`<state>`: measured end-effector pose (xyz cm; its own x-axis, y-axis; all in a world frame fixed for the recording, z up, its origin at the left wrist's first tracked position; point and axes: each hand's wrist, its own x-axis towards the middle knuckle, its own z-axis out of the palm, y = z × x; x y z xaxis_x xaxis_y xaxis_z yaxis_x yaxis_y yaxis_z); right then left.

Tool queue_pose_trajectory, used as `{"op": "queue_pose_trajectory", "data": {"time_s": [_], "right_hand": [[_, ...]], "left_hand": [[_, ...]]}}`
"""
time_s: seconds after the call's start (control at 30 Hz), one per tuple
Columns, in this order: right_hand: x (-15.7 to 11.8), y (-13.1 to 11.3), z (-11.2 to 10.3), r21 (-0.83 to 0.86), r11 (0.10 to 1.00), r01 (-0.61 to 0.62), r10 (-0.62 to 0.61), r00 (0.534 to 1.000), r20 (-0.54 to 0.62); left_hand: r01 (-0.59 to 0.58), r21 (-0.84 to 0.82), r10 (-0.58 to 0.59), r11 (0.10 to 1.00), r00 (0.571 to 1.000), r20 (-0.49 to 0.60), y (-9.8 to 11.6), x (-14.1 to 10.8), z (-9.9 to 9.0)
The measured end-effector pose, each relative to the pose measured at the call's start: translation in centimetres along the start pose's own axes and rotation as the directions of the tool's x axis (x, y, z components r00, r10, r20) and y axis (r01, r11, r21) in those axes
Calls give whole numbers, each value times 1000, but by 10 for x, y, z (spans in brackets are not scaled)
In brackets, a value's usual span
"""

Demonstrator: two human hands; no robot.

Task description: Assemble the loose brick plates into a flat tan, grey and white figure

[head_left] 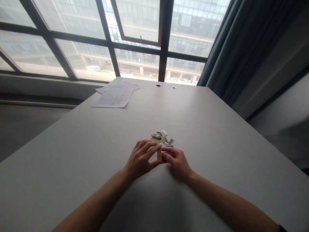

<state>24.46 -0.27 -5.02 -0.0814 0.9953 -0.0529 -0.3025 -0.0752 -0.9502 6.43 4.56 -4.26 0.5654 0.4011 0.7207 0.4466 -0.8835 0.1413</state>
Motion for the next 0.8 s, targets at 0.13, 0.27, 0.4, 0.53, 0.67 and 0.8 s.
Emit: {"op": "queue_pose_trajectory", "data": {"time_s": [0.13,0.27,0.4,0.53,0.67,0.8], "right_hand": [[3,1,-7,-191,980,65,-80,994,-73],[7,-1,-15,-510,843,174,-234,971,-55],[17,-13,-24,-752,554,359,-383,911,153],[40,-29,-26,-838,283,467,-328,868,373],[72,-40,-16,-851,109,514,-117,857,502],[99,-45,-3,-831,0,556,93,827,554]], "left_hand": [[91,40,-96,995,980,175,-16,-20,-13],[192,65,-202,979,906,373,-26,-32,-17],[243,72,-250,967,876,413,-27,-33,-16],[267,63,-269,962,874,405,-27,-32,-18],[266,47,-260,963,863,433,-28,-32,-22],[264,24,-246,964,858,451,-27,-30,-26]]}}
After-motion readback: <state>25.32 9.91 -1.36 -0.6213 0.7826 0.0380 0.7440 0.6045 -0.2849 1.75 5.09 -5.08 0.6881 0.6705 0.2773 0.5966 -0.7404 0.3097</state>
